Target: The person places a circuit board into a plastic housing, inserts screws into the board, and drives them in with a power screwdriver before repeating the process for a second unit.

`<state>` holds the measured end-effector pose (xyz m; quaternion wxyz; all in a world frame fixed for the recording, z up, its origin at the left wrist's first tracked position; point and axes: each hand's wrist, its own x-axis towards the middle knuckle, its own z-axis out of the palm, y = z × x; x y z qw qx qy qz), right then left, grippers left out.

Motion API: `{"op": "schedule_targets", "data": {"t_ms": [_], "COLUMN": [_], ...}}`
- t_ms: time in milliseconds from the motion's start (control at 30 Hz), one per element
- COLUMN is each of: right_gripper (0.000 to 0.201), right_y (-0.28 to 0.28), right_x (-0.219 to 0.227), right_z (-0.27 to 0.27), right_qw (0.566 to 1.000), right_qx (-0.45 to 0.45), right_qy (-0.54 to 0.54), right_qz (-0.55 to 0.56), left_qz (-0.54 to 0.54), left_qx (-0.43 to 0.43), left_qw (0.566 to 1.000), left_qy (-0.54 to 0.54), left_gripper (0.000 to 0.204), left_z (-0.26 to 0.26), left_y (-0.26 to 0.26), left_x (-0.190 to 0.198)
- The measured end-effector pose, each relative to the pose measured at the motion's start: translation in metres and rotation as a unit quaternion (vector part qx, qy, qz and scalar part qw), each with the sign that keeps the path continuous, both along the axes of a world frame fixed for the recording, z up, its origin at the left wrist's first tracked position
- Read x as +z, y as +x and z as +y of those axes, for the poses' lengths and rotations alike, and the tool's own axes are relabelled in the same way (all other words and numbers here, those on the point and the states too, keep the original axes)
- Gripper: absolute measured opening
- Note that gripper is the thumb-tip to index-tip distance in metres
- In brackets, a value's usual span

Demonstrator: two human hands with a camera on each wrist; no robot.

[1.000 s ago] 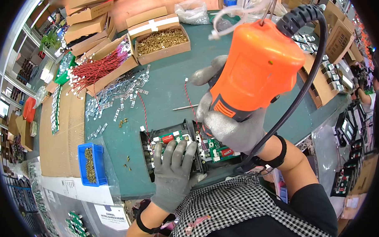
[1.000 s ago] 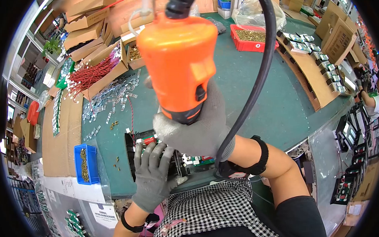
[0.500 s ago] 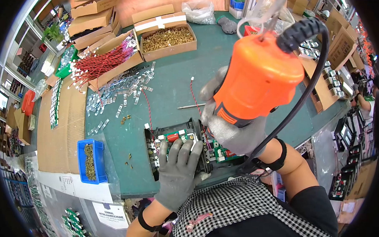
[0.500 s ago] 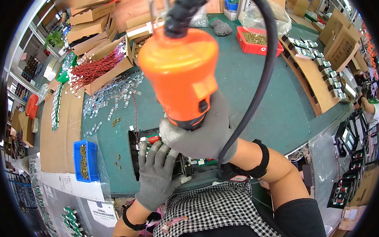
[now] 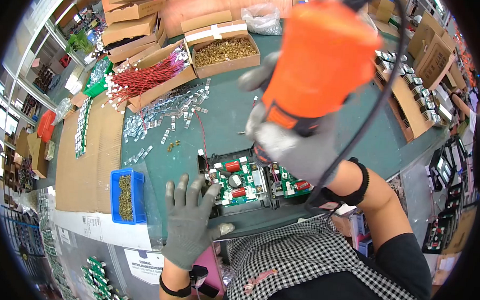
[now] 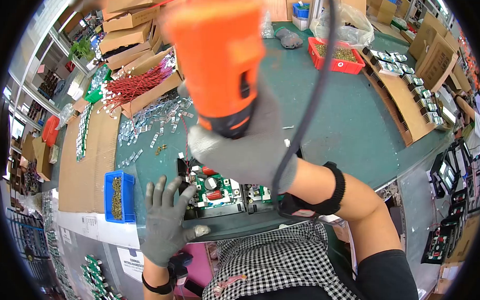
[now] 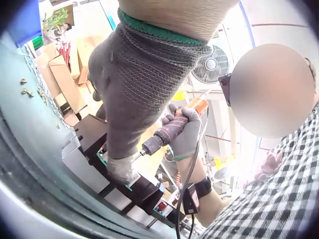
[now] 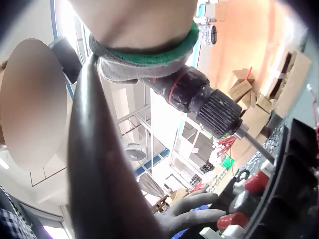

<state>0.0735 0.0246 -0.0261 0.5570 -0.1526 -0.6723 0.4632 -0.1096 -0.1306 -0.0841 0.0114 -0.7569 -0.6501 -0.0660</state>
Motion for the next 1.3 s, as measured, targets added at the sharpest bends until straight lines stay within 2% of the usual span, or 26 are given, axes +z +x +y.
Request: {"op": "schedule_targets", "data": {"t_ms": [67, 100, 167, 367, 433, 567, 633, 767, 833, 1033, 1133, 1300], "right_gripper": [0.06, 0.059, 0.058, 0.06, 0.062, 0.067, 0.067, 0.067, 0.067, 0.066, 0.066, 0.072], "right_y": [-0.01, -0.012, -0.012, -0.015, -0.013, -0.006, -0.004, -0.001, -0.002, -0.009, -0.013, -0.017], "right_x": [-0.007, -0.009, -0.011, -0.017, -0.015, -0.023, -0.024, -0.016, -0.017, -0.03, -0.025, -0.005], "right_z": [-0.001, -0.001, 0.002, -0.003, -0.004, 0.007, 0.01, 0.004, 0.004, 0.009, 0.002, 0.001], "right_qw": [0.999, 0.999, 0.996, 0.995, 0.997, 0.997, 0.998, 0.999, 0.998, 0.998, 0.996, 0.998], "right_qx": [-0.023, -0.019, -0.011, -0.064, -0.038, -0.019, 0.002, 0.025, 0.01, -0.002, -0.018, 0.017], "right_qy": [-0.023, -0.041, -0.076, -0.05, -0.061, 0.031, 0.041, -0.039, -0.046, 0.027, 0.019, 0.012], "right_qz": [-0.024, -0.027, -0.034, -0.062, -0.042, -0.062, -0.051, -0.024, -0.031, -0.065, -0.089, -0.064], "left_qz": [0.016, -0.01, 0.009, 0.008, -0.001, -0.009, -0.012, -0.042, -0.049, -0.028, -0.028, -0.046], "left_qx": [-0.006, 0.009, 0.005, -0.016, -0.02, -0.03, -0.036, -0.052, -0.061, -0.083, -0.091, -0.098], "left_qw": [0.999, 1.0, 1.0, 1.0, 1.0, 1.0, 0.999, 0.997, 0.996, 0.995, 0.995, 0.994], "left_qy": [-0.029, -0.018, -0.007, -0.003, -0.004, -0.003, -0.005, -0.025, -0.037, -0.053, -0.033, 0.001], "left_gripper": [0.081, 0.077, 0.074, 0.066, 0.065, 0.065, 0.065, 0.066, 0.066, 0.065, 0.066, 0.069], "left_z": [-0.003, -0.003, -0.002, 0.004, 0.005, 0.007, 0.008, 0.01, 0.014, 0.023, 0.023, 0.021], "left_y": [-0.003, 0.0, -0.002, -0.01, -0.012, -0.015, -0.017, -0.024, -0.027, -0.029, -0.03, -0.031], "left_x": [0.001, 0.001, -0.003, -0.003, -0.005, -0.008, -0.008, -0.003, 0.002, 0.003, -0.004, -0.017]}}
